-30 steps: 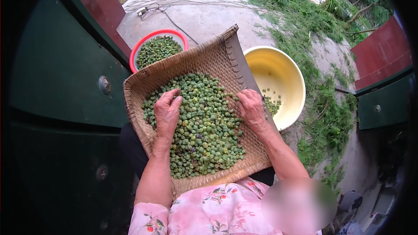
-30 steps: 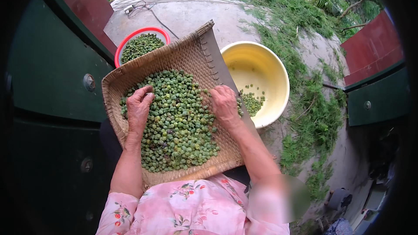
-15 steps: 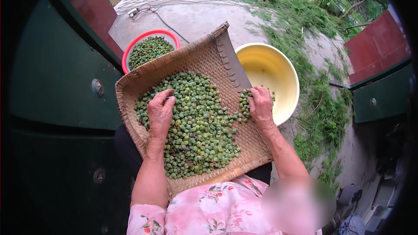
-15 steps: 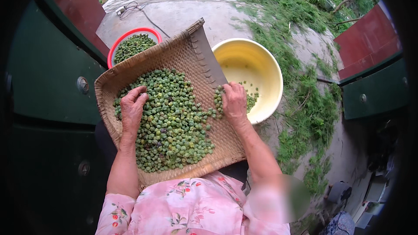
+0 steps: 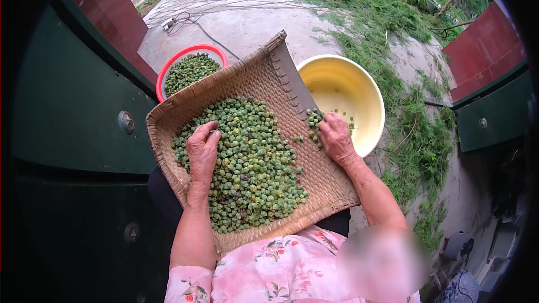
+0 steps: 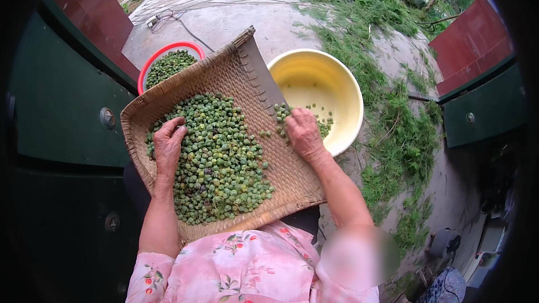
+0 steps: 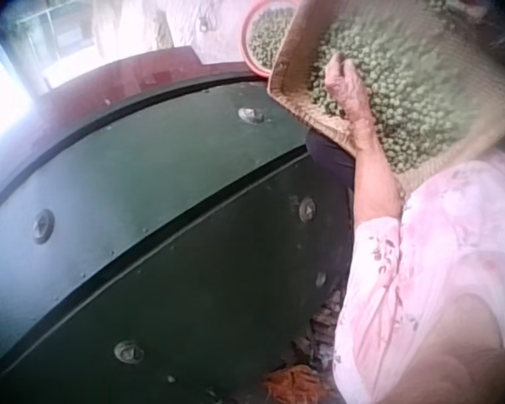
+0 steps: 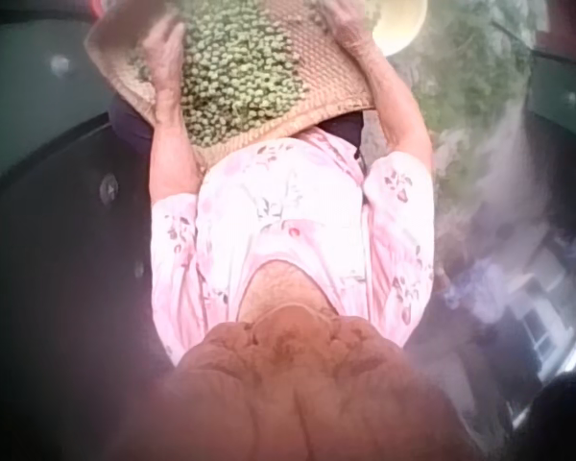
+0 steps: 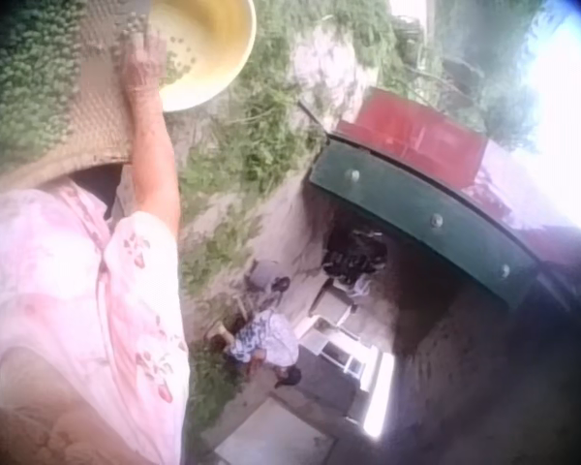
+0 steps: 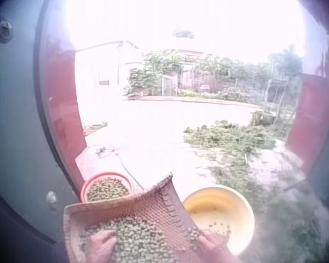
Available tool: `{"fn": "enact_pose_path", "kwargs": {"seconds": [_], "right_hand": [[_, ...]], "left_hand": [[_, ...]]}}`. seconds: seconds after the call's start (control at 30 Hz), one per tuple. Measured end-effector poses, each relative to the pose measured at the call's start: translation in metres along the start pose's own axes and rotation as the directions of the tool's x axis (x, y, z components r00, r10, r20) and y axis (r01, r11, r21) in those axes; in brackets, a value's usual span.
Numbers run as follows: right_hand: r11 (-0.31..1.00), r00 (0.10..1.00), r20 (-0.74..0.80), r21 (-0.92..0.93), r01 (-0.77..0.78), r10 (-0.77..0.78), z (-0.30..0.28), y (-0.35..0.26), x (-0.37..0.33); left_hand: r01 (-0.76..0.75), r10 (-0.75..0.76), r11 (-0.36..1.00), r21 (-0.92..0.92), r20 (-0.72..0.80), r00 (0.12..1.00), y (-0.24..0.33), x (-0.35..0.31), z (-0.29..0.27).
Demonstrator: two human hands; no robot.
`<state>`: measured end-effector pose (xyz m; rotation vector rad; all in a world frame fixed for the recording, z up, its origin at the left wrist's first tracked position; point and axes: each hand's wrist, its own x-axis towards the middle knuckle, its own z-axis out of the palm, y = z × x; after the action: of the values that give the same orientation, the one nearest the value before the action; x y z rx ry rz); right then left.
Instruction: The person sorts green seed pods in a woven tray by hand, peeling pods to separate the seeds and tossing them into an adjacent basin.
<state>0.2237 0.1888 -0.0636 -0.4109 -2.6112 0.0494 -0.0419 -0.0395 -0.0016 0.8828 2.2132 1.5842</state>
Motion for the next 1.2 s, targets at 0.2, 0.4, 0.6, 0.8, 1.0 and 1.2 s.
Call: {"fn": "enact_pose_path", "kwargs": {"seconds": [0.2,0.4,0.6,0.8,1.0,1.2], "right_hand": [[0.969,0.95,-0.197,-0.013,-0.248,0.241,0.008,-0.006,0.014],[0.978,1.0,-0.015,0.206,0.012,-0.009,0.018,-0.053,0.026],[0.986,0.985,-0.111,0.116,-0.116,0.129,0.021,-0.027,0.021],[0.982,0.967,-0.174,-0.009,-0.19,0.186,0.025,-0.023,0.029],[0.987,0.986,-0.063,0.038,-0.154,0.156,0.019,-0.011,0.02],[0.902,0.896,-0.113,0.004,-0.432,0.43,0.0,-0.003,0.007]], "left_hand": [[-0.028,0.028,0.999,0.029,-0.008,1.0,0.0,0.002,0.001],[-0.009,0.009,1.0,-0.023,-0.011,1.0,-0.004,0.002,0.001],[-0.02,0.02,1.0,-0.003,-0.021,1.0,-0.004,0.001,0.0],[-0.018,0.019,0.999,0.031,-0.017,1.0,0.0,0.002,0.0],[-0.03,0.03,0.999,-0.023,-0.016,0.999,-0.005,0.002,0.001],[-0.004,0.003,1.0,-0.02,-0.01,1.0,-0.002,0.002,0.0]]}}
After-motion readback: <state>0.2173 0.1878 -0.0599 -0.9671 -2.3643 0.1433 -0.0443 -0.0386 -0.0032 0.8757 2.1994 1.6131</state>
